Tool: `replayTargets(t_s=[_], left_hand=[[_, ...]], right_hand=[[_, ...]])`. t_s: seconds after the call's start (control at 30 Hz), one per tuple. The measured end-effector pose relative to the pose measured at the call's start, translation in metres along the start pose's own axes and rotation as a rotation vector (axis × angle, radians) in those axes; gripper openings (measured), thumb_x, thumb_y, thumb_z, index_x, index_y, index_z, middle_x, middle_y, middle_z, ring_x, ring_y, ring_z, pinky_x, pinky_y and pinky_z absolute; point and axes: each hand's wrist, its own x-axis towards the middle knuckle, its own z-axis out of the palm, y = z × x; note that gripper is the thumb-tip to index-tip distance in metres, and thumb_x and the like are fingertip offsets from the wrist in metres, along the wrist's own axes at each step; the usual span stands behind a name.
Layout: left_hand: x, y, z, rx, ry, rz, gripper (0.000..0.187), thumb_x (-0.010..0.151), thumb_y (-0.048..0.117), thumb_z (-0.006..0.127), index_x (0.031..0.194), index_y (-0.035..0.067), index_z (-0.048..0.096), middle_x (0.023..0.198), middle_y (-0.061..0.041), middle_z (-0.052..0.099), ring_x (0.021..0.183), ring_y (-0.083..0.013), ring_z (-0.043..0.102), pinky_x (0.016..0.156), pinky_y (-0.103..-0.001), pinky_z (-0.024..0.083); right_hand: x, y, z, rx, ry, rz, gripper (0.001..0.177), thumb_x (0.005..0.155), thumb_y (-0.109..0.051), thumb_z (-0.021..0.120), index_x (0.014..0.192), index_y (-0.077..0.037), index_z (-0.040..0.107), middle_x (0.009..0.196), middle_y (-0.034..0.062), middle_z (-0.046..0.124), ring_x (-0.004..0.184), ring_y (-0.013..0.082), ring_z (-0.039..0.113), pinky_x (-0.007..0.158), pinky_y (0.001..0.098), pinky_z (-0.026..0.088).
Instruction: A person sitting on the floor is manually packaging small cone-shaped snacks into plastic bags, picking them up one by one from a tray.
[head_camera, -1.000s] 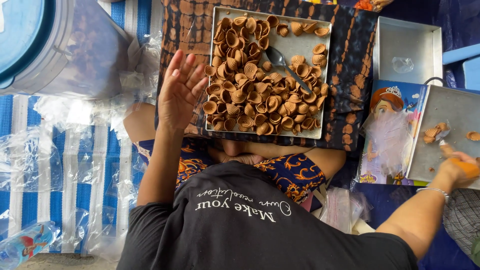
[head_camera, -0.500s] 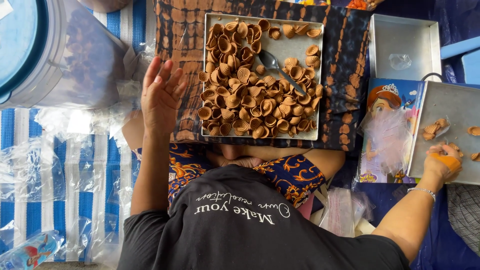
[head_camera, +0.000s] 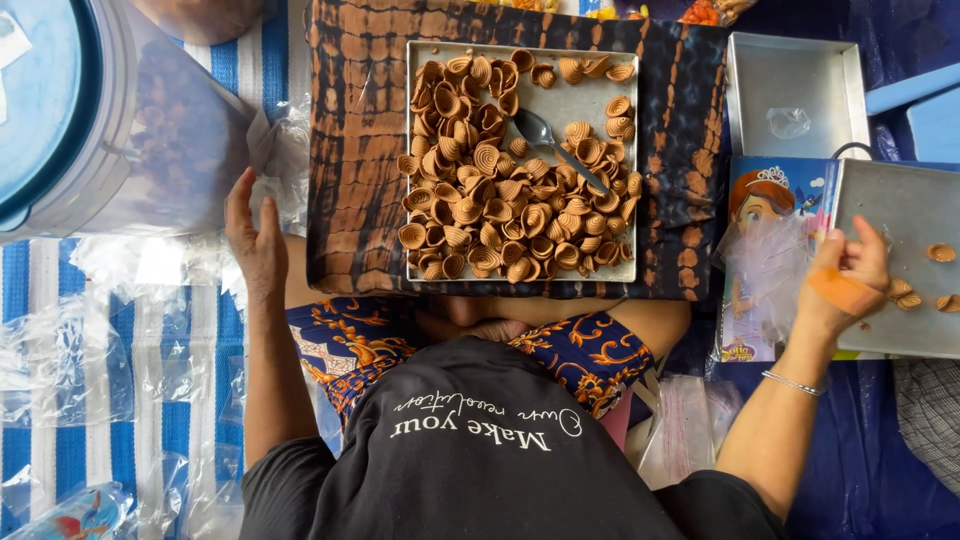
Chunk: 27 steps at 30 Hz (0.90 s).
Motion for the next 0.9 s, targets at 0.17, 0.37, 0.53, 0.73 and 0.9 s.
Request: replayTargets(t_s=[0.17,0.37,0.53,0.73,0.9], left_hand=[[-0.013,-0.066,-0.019,0.222,-0.082,-0.149,0.044,0.104,0.020,0.047,0.144,0.003,0.053,0.142,-0.020,0.056,0.133,-0.0359,0.050,0.105,-0.051,0.041],[-0.020,-0.144,-0.012,0.536,-0.319,-0.281,0.040,0.100,0.020,0.057,0.137,0.008,0.065,0.129,-0.016,0.070,0.108,-0.0349,0.067,0.081,-0.051,0.054],[-0.022,-0.170,-0.016,0.646,-0.178,-0.201,0.045,0.095,0.014,0.064,0.137,0.002,0.055,0.144,-0.026,0.043,0.124,-0.0508,0.051,0.080,-0.064,0.053],[-0.007,-0.119,-0.046,0.417,-0.045,0.069,0.046,0.087,-0.016,0.052,0.127,-0.002,0.071,0.106,-0.020,0.076,0.078,-0.0287,0.074,0.068,-0.044,0.061],[0.013,-0.045,-0.049,0.124,0.171,0.186,0.043,0.091,-0.012,0.076,0.132,0.001,0.069,0.095,-0.016,0.075,0.082,-0.0292,0.071,0.071,-0.039,0.058]], right_hand=[[0.009,-0.076,0.001,0.114,-0.021,-0.144,0.023,0.109,0.004,0.071,0.130,0.012,0.077,0.097,0.0195,0.077,0.075,0.0258,0.065,0.068,0.0359,0.055],[0.018,-0.127,0.003,0.130,-0.011,-0.260,0.019,0.109,0.003,0.075,0.127,0.010,0.079,0.097,0.0202,0.076,0.081,0.0305,0.070,0.072,0.0394,0.059],[0.021,-0.154,-0.002,0.147,-0.017,-0.350,0.016,0.109,0.005,0.073,0.123,0.009,0.079,0.098,0.0193,0.075,0.084,0.0309,0.069,0.075,0.0402,0.059],[0.022,-0.196,0.000,0.281,-0.034,-0.442,0.014,0.107,0.006,0.072,0.117,0.013,0.077,0.100,0.0225,0.075,0.085,0.0337,0.069,0.076,0.0414,0.056],[0.017,-0.228,0.040,0.449,0.003,-0.477,0.015,0.097,0.000,0.081,0.112,-0.001,0.084,0.082,0.0109,0.072,0.067,0.0286,0.065,0.066,0.0376,0.055]])
